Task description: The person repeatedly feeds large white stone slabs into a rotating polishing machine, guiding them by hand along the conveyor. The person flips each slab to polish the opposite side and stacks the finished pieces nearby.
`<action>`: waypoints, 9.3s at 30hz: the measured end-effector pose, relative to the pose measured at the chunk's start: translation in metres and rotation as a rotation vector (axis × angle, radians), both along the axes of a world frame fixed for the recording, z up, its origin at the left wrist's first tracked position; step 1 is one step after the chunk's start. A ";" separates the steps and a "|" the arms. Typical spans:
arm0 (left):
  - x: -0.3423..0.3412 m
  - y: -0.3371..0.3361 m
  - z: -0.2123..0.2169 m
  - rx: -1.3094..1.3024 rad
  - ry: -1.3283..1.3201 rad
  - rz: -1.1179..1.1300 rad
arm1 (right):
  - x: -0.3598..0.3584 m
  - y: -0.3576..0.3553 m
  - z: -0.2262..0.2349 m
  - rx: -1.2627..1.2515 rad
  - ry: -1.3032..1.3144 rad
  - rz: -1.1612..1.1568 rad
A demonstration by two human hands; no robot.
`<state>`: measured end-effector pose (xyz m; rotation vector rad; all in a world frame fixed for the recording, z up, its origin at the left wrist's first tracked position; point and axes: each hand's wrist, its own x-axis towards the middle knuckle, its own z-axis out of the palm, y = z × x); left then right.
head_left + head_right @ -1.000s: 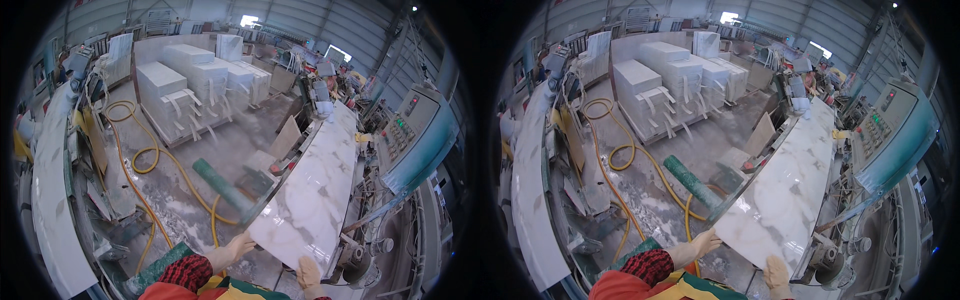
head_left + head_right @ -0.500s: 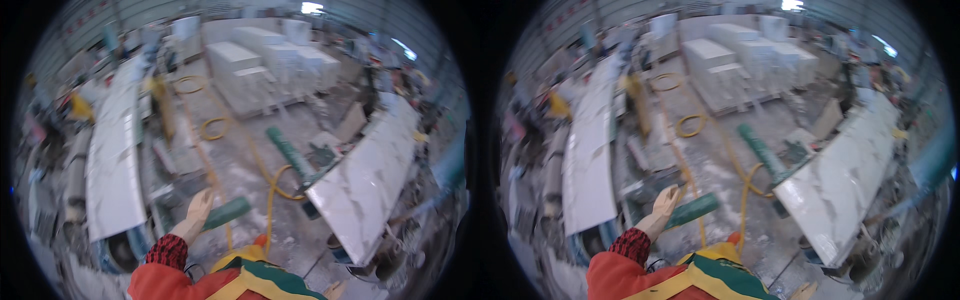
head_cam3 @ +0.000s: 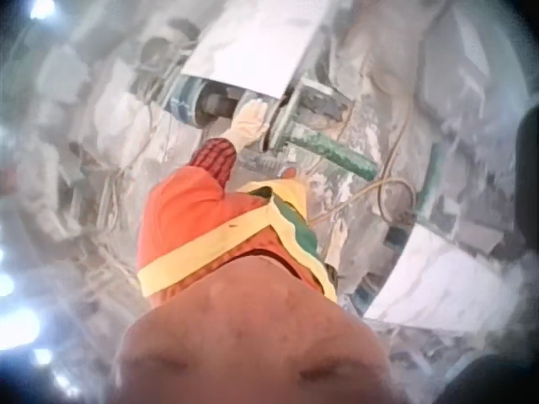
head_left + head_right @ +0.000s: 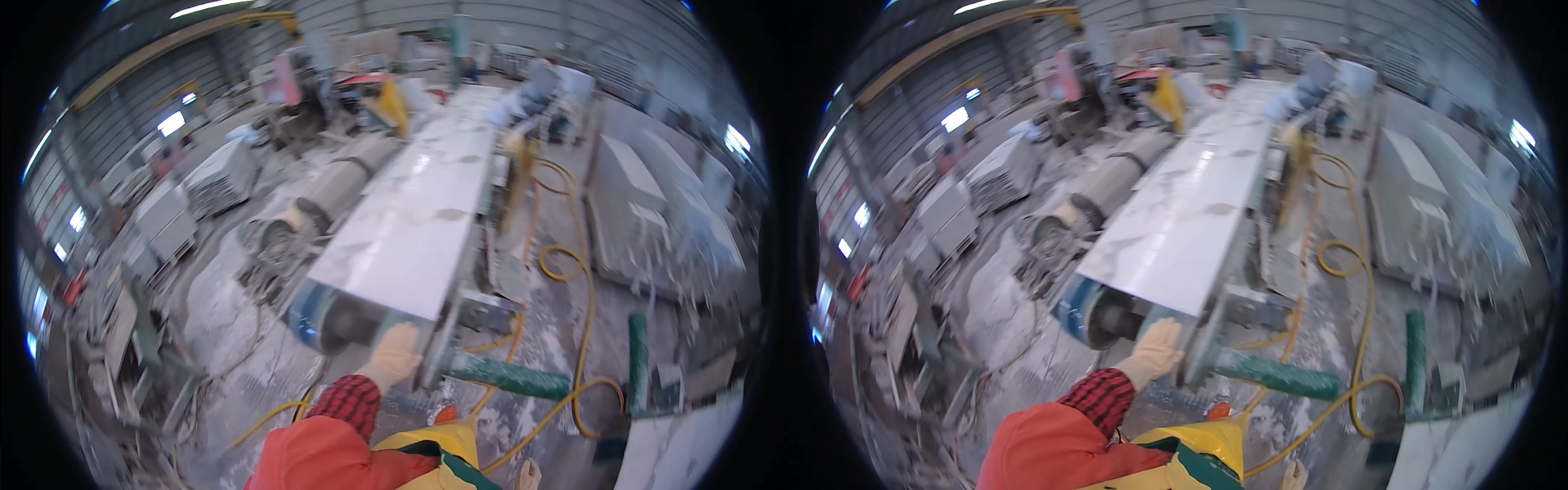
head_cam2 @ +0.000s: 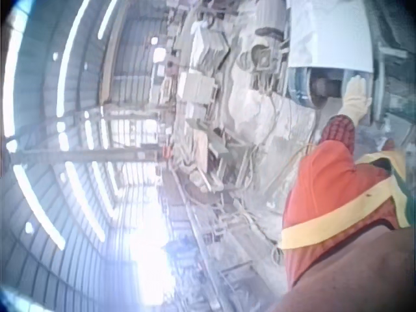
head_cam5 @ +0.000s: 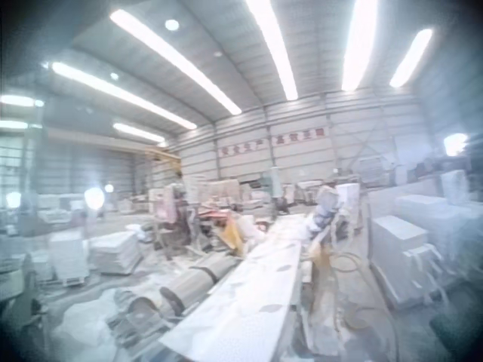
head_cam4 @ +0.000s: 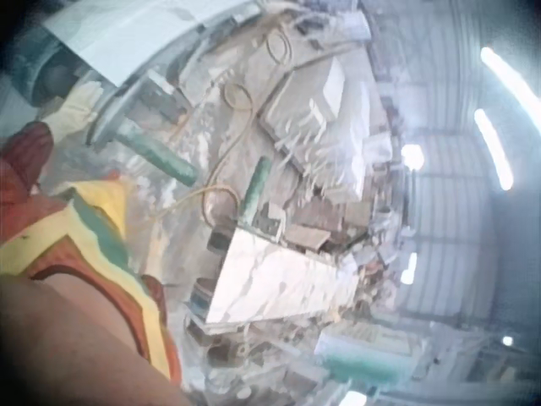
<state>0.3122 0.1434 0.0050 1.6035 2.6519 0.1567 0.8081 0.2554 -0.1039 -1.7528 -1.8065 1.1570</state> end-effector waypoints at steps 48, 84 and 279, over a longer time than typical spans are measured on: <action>-0.343 -0.100 0.027 0.264 -0.066 -0.021 | -0.551 0.062 0.091 0.866 -0.500 0.725; -0.330 -0.117 0.016 0.292 -0.028 0.053 | -0.617 0.146 0.059 0.876 -0.421 0.673; -0.433 -0.030 -0.001 0.584 0.211 -0.475 | -0.458 -0.275 0.022 -0.766 0.466 -0.089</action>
